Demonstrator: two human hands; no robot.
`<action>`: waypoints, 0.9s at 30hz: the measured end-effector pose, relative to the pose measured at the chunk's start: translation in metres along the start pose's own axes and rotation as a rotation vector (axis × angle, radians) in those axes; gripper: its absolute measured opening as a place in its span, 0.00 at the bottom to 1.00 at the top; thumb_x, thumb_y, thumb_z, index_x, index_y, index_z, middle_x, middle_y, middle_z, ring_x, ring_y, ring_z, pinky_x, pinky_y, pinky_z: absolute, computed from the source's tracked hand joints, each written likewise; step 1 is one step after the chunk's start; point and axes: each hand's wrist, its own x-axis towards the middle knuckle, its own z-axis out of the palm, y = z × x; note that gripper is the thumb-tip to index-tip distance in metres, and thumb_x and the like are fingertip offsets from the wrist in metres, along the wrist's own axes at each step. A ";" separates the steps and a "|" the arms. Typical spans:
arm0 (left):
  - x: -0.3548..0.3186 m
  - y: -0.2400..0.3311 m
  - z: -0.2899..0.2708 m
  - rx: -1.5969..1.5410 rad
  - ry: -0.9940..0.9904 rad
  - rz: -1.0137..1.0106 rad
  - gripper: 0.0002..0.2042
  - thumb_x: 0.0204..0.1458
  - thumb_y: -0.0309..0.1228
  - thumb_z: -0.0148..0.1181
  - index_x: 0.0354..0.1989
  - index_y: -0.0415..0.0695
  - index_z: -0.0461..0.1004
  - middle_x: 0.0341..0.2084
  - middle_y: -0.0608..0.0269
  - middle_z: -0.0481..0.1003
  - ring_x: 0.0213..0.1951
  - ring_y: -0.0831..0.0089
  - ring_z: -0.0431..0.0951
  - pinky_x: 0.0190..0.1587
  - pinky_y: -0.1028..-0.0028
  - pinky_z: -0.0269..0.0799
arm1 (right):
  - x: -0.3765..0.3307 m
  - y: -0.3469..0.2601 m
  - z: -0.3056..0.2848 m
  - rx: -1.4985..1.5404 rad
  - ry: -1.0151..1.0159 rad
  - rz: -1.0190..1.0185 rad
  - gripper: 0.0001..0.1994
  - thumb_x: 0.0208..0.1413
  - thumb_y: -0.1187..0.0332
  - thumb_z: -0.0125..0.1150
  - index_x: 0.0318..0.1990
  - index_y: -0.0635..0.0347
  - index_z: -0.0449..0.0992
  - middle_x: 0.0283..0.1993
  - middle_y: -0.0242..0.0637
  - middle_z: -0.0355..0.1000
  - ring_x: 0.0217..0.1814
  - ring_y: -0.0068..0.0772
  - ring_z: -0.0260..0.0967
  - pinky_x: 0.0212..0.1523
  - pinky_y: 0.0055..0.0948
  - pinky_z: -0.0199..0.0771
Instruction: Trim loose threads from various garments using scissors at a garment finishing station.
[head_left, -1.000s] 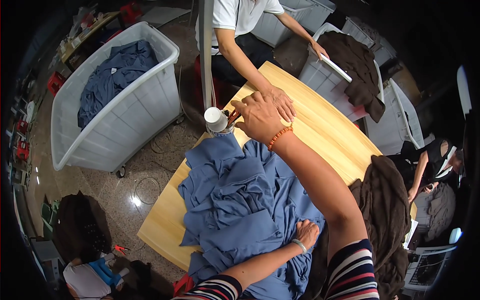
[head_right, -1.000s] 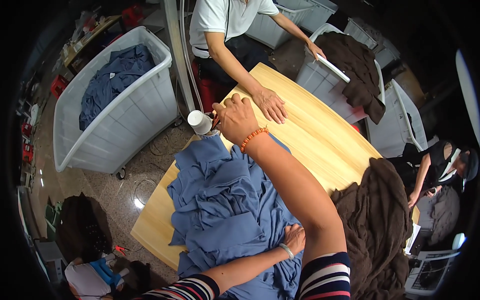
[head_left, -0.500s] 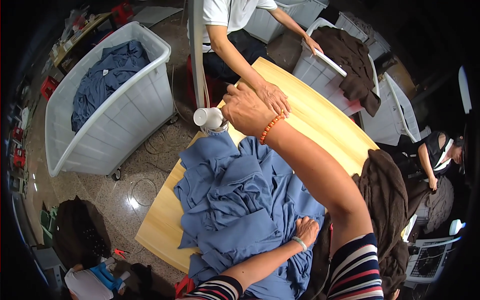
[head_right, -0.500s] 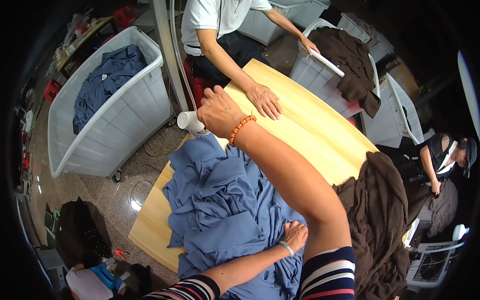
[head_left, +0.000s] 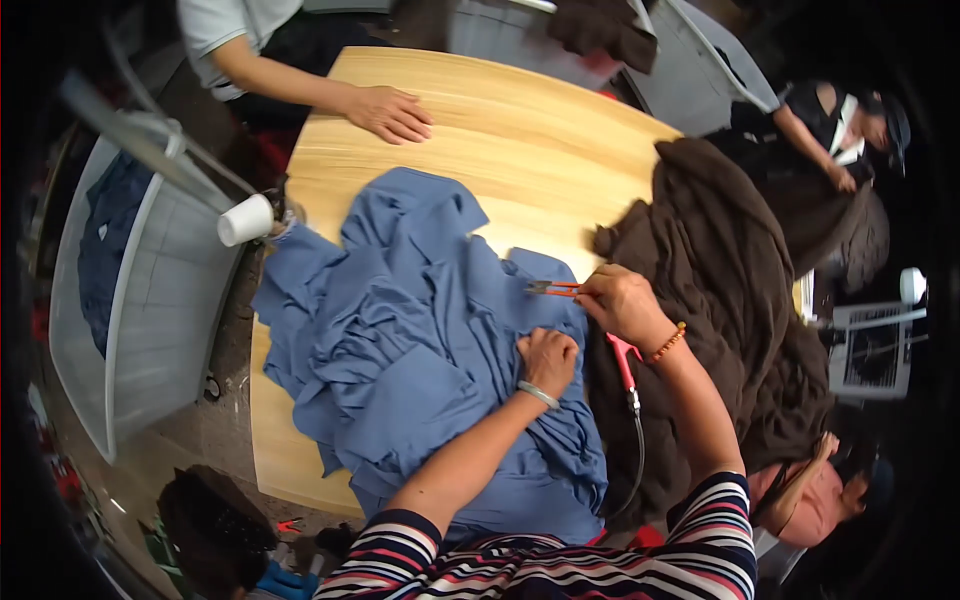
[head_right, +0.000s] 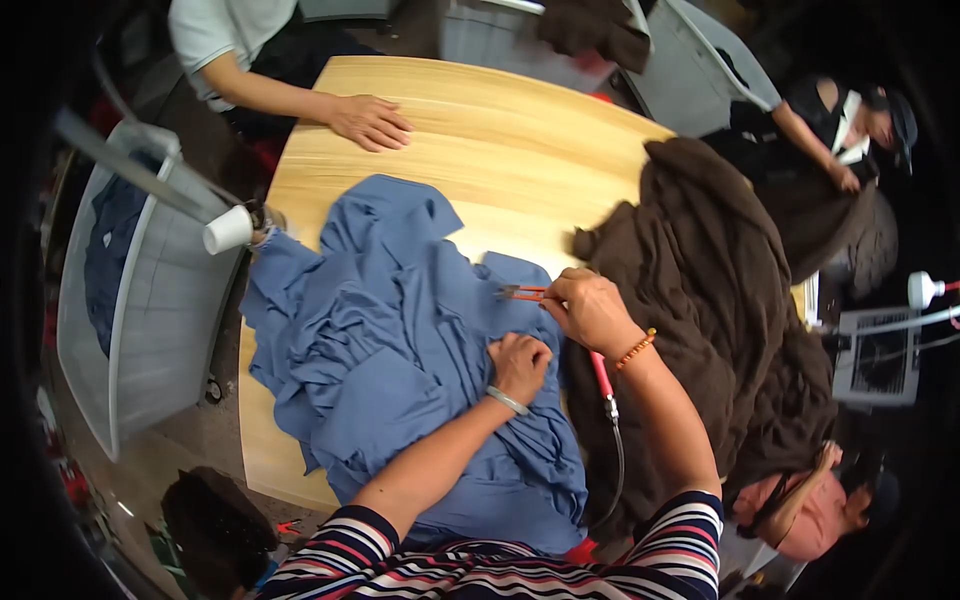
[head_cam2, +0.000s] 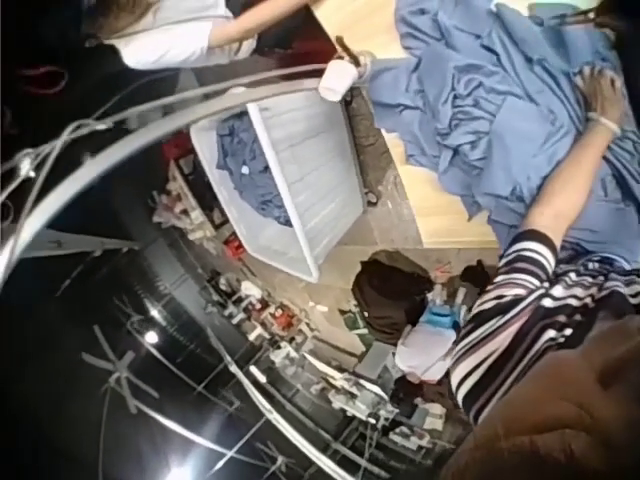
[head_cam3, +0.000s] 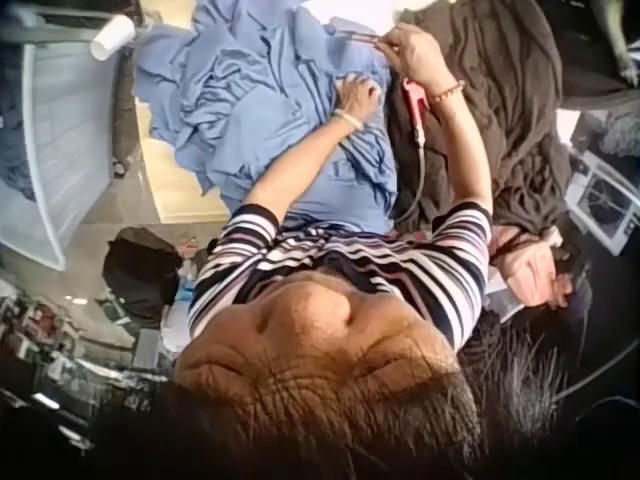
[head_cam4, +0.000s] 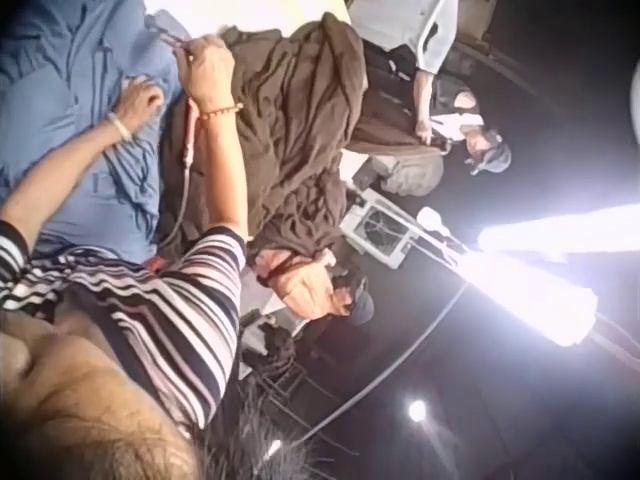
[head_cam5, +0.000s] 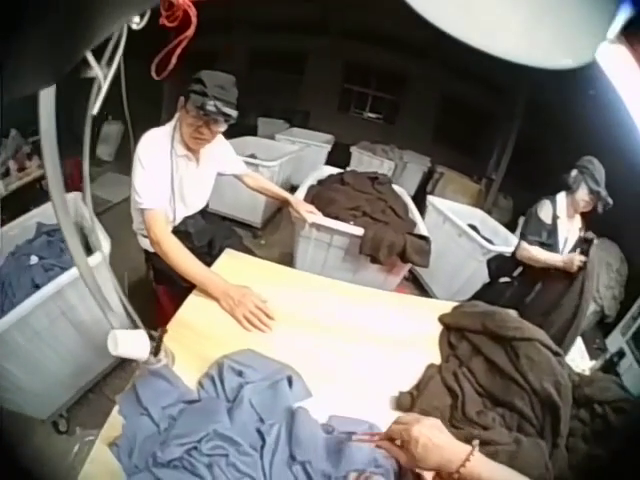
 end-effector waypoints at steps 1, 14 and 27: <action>0.001 0.003 -0.003 -0.020 -0.012 -0.003 0.04 0.45 0.31 0.63 0.23 0.53 0.74 0.27 0.71 0.74 0.40 0.64 0.70 0.45 0.59 0.56 | -0.014 0.013 0.012 -0.066 -0.031 -0.007 0.07 0.48 0.66 0.65 0.27 0.60 0.77 0.30 0.40 0.73 0.37 0.44 0.73 0.36 0.39 0.73; 0.004 -0.003 -0.015 -0.055 -0.123 -0.067 0.02 0.46 0.31 0.65 0.26 0.49 0.78 0.28 0.68 0.78 0.40 0.65 0.73 0.47 0.64 0.58 | 0.001 0.043 0.099 -0.005 -0.192 0.176 0.09 0.51 0.68 0.55 0.37 0.62 0.76 0.32 0.51 0.76 0.36 0.52 0.77 0.37 0.42 0.78; 0.015 -0.011 -0.034 -0.211 -0.253 -0.274 0.04 0.53 0.24 0.64 0.34 0.36 0.78 0.31 0.68 0.77 0.34 0.82 0.73 0.41 0.81 0.69 | -0.179 -0.024 0.076 0.307 0.288 0.534 0.16 0.55 0.64 0.63 0.48 0.63 0.74 0.36 0.47 0.71 0.40 0.49 0.73 0.37 0.44 0.75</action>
